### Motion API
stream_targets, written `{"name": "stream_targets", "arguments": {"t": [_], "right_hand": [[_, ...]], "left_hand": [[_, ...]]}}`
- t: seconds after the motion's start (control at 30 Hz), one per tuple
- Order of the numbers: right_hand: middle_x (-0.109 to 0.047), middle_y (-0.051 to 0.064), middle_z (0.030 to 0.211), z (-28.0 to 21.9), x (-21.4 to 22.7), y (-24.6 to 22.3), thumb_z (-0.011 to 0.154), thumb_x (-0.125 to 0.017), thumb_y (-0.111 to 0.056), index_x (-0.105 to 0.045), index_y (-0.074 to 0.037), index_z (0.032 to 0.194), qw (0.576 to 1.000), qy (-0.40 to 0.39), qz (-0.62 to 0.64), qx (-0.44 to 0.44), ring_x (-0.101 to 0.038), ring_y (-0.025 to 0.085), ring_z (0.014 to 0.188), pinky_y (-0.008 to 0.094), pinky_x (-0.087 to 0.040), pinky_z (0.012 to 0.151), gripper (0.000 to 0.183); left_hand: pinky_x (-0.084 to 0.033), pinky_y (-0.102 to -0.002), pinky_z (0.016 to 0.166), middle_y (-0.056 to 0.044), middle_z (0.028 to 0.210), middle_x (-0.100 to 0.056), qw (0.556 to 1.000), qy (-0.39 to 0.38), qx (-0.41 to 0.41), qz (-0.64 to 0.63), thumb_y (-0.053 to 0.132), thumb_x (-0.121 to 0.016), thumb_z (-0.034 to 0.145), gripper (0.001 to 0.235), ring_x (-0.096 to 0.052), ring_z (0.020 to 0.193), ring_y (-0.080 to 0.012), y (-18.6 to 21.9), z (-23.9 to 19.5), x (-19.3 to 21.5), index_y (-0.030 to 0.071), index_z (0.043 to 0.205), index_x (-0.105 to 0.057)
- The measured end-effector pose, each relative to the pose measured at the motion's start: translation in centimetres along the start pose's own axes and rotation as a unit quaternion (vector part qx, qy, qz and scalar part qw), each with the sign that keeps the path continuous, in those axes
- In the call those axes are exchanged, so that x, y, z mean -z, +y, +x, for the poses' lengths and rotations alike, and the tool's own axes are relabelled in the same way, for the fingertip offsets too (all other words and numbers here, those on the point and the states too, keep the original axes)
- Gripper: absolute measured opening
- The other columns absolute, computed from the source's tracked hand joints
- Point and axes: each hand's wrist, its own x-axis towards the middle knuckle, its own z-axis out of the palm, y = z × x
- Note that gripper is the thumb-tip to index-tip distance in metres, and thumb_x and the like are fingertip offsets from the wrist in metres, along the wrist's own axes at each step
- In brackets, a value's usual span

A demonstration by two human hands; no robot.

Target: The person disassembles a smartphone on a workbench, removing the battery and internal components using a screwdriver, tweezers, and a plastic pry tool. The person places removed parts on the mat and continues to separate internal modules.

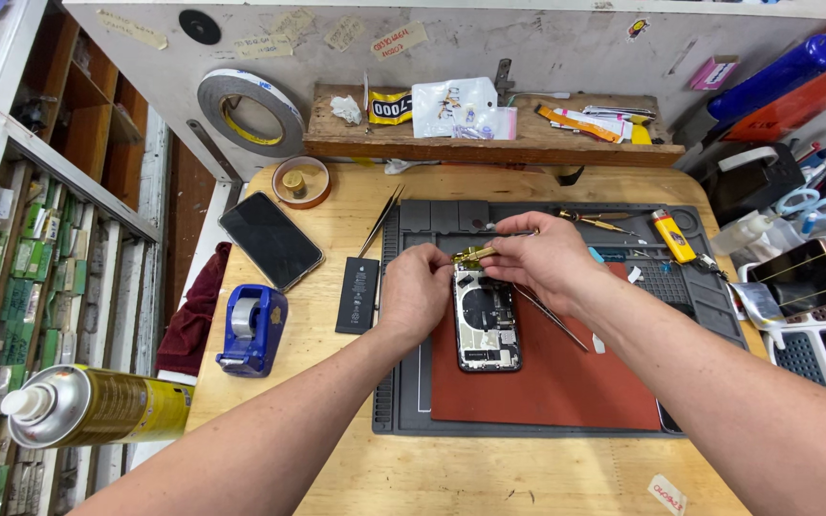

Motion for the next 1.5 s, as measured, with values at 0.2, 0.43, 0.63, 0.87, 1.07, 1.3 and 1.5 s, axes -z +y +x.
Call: {"name": "stream_targets", "arguments": {"t": [0.2, 0.43, 0.63, 0.87, 1.07, 1.3, 1.5], "right_hand": [[-0.068, 0.016, 0.103, 0.3, 1.4, -0.8, 0.095, -0.059, 0.0, -0.056, 0.001, 0.114, 0.999, 0.016, 0.021, 0.024, -0.072, 0.024, 0.09, 0.037, -0.065, 0.081, 0.019], [-0.068, 0.015, 0.103, 0.1, 3.1, -0.8, 0.096, -0.058, 0.0, -0.056, 0.001, 0.114, 0.999, 0.019, 0.035, 0.031, -0.072, 0.025, 0.092, 0.038, -0.064, 0.084, 0.018], [-0.066, 0.015, 0.105, -0.8, 5.7, -0.7, 0.097, -0.056, -0.002, -0.055, -0.002, 0.118, 0.998, 0.036, 0.049, 0.025, -0.07, 0.026, 0.095, 0.04, -0.064, 0.085, 0.021], [-0.065, 0.014, 0.106, -1.9, 10.1, 0.8, 0.099, -0.057, -0.007, -0.054, -0.003, 0.117, 0.995, 0.088, 0.052, -0.004, -0.07, 0.027, 0.096, 0.04, -0.062, 0.086, 0.019], [-0.069, 0.014, 0.106, -2.3, 12.8, 3.9, 0.094, -0.066, 0.0, -0.063, 0.004, 0.106, 0.975, 0.177, 0.068, 0.112, -0.075, 0.025, 0.095, 0.034, -0.06, 0.088, 0.013], [-0.079, 0.011, 0.095, -5.2, 12.8, 6.5, 0.088, -0.079, -0.025, -0.078, -0.011, 0.106, 0.835, 0.318, -0.44, 0.096, -0.074, 0.029, 0.089, 0.042, -0.057, 0.081, 0.023], [-0.075, 0.009, 0.098, -6.6, 11.4, 5.7, 0.085, -0.078, -0.028, -0.078, -0.013, 0.101, 0.728, 0.3, -0.573, 0.228, -0.071, 0.032, 0.095, 0.045, -0.056, 0.084, 0.022]], "left_hand": [[-0.054, -0.043, 0.09, -0.014, 0.105, -0.069, 0.994, 0.068, 0.011, 0.082, 0.016, -0.072, 0.088, 0.012, -0.069, 0.097, -0.0301, -2.1, 3.7, 2.6, 0.007, 0.093, -0.077], [-0.053, -0.047, 0.091, -0.013, 0.108, -0.069, 0.989, 0.061, -0.018, 0.133, 0.017, -0.073, 0.087, 0.014, -0.067, 0.102, -0.0346, -2.5, 4.9, 2.3, 0.009, 0.096, -0.079], [-0.053, -0.047, 0.093, -0.012, 0.112, -0.07, 0.99, 0.047, -0.005, 0.136, 0.018, -0.073, 0.087, 0.015, -0.068, 0.103, -0.0353, -2.0, 4.5, 2.6, 0.01, 0.098, -0.079], [-0.056, -0.043, 0.091, -0.012, 0.105, -0.077, 0.991, 0.027, 0.033, 0.129, 0.017, -0.066, 0.093, 0.018, -0.074, 0.097, -0.0294, -1.3, 4.1, 3.4, 0.012, 0.107, -0.078], [-0.057, -0.041, 0.086, -0.016, 0.097, -0.077, 0.997, 0.039, 0.028, 0.062, 0.013, -0.062, 0.091, 0.023, -0.075, 0.091, -0.0301, -0.3, 2.3, 3.4, 0.009, 0.109, -0.076], [-0.059, -0.04, 0.083, -0.017, 0.09, -0.077, 0.999, -0.032, 0.001, 0.013, 0.012, -0.061, 0.089, 0.017, -0.076, 0.087, -0.0298, 0.5, -1.4, 0.5, 0.006, 0.101, -0.072], [-0.057, -0.041, 0.083, -0.016, 0.088, -0.076, 0.996, -0.076, 0.005, 0.047, 0.012, -0.067, 0.083, 0.014, -0.074, 0.088, -0.0318, 0.0, -2.6, -1.0, 0.005, 0.096, -0.068]]}}
